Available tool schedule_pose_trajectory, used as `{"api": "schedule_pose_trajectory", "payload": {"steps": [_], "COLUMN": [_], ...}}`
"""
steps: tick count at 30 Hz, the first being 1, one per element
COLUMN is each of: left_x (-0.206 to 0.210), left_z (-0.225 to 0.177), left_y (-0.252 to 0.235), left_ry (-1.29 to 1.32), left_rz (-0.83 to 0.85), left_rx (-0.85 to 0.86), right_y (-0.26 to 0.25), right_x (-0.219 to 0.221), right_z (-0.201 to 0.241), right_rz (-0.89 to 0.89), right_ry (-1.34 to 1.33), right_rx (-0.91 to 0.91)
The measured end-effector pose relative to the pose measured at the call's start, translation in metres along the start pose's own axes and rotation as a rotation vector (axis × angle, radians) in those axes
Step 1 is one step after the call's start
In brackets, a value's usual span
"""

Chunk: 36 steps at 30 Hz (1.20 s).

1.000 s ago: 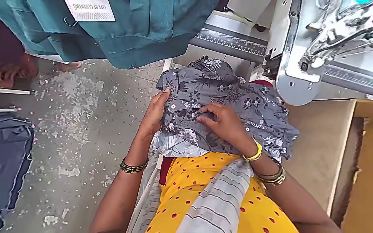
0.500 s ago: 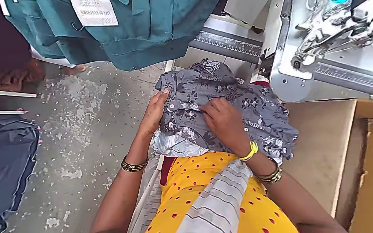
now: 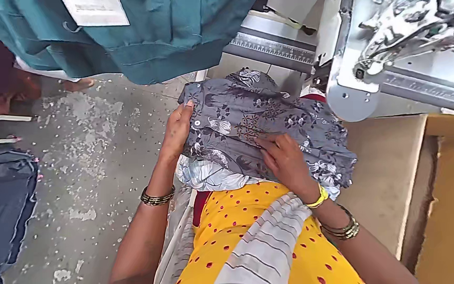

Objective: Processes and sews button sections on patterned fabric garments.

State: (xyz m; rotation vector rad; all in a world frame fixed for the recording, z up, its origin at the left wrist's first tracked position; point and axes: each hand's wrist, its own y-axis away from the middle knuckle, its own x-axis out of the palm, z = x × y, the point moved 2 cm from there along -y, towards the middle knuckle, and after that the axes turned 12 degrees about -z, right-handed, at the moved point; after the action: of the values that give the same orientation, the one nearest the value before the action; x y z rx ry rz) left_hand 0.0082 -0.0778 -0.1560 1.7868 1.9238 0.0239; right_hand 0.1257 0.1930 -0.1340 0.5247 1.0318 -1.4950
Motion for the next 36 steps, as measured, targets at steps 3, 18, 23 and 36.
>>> {"api": "schedule_pose_trajectory", "payload": {"steps": [3,18,23,36], "left_x": [0.002,0.003,0.004,0.004], "left_z": [-0.002,0.001,0.002,0.002], "left_y": [-0.005,-0.015,-0.014,-0.009], "left_ry": [-0.019,-0.067,-0.059,-0.105], "left_rz": [-0.016,-0.049,-0.057,-0.094], "left_rx": [0.013,0.044,0.027,0.026], "right_y": [0.022,0.021,0.018,0.024], "right_x": [-0.013,-0.009,-0.01,-0.005], "right_z": [-0.022,-0.021,-0.019,-0.019], "right_rz": [-0.031,-0.05,-0.017,-0.155], "right_ry": [0.006,0.108,0.115,0.218], "right_rx": [0.13,0.071,0.071,-0.031]}}
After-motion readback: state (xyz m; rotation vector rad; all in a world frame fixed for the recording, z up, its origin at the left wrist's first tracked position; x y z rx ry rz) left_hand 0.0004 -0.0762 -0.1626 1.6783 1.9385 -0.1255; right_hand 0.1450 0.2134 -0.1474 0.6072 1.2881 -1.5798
